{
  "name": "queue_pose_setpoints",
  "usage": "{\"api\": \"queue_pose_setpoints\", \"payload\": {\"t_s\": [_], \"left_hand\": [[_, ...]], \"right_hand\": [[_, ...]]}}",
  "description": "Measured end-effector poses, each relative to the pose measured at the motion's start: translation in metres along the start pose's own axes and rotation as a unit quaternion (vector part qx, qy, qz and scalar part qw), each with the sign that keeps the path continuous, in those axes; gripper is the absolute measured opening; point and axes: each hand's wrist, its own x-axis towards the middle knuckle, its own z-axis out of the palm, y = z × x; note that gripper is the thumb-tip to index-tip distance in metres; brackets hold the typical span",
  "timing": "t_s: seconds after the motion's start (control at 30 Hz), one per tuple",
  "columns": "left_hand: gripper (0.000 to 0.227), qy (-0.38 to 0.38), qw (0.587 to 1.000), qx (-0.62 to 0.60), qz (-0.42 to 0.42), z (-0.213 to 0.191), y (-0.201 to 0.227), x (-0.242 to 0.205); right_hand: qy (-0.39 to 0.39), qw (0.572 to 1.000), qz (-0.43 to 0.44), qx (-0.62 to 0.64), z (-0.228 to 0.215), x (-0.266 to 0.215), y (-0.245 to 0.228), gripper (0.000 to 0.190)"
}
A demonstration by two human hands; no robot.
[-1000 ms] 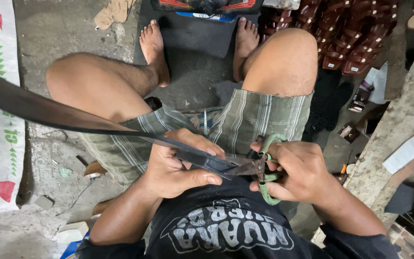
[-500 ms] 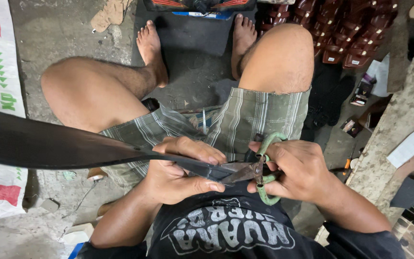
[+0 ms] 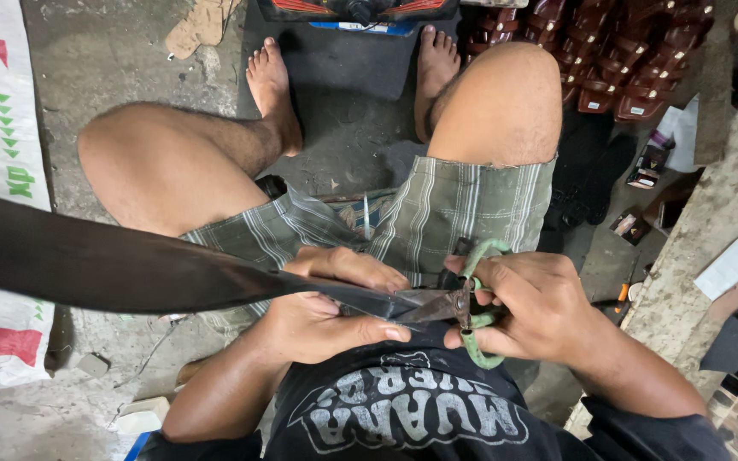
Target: The person assembles brown sandals by attaching black rubber soles to the upper straps. They use a knife to trim excess rubber and a grinding machine to smooth the edges, repeating the process for multiple units.
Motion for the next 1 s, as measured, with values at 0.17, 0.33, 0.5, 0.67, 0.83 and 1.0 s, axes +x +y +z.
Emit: {"api": "queue_pose_setpoints", "payload": {"t_s": [0.17, 0.33, 0.5, 0.67, 0.83, 1.0], "left_hand": [[0.033, -0.001, 1.0, -0.014, -0.009, 0.001, 0.001, 0.0], [0.031, 0.007, 0.996, -0.073, -0.057, 0.003, 0.0, 0.0], [0.041, 0.126, 0.968, -0.212, -0.047, 0.015, 0.0, 0.012], [0.053, 0.302, 0.911, -0.262, 0.097, -0.013, 0.015, 0.029], [0.027, 0.338, 0.913, -0.21, 0.094, -0.027, 0.009, 0.024], [0.028, 0.288, 0.946, -0.137, 0.06, -0.018, 0.009, 0.01]], "right_hand": [[-0.006, 1.0, 0.019, 0.021, 0.008, -0.013, 0.006, 0.067], [-0.011, 0.999, 0.045, -0.012, 0.009, -0.019, 0.013, 0.052], [0.089, 0.956, 0.074, 0.269, 0.029, -0.013, 0.019, 0.06], [0.04, 0.944, 0.253, 0.208, 0.041, -0.015, 0.024, 0.035], [0.017, 0.958, 0.196, 0.207, 0.034, -0.009, 0.023, 0.045], [0.076, 0.986, 0.029, 0.145, 0.023, 0.003, 0.02, 0.049]]}}
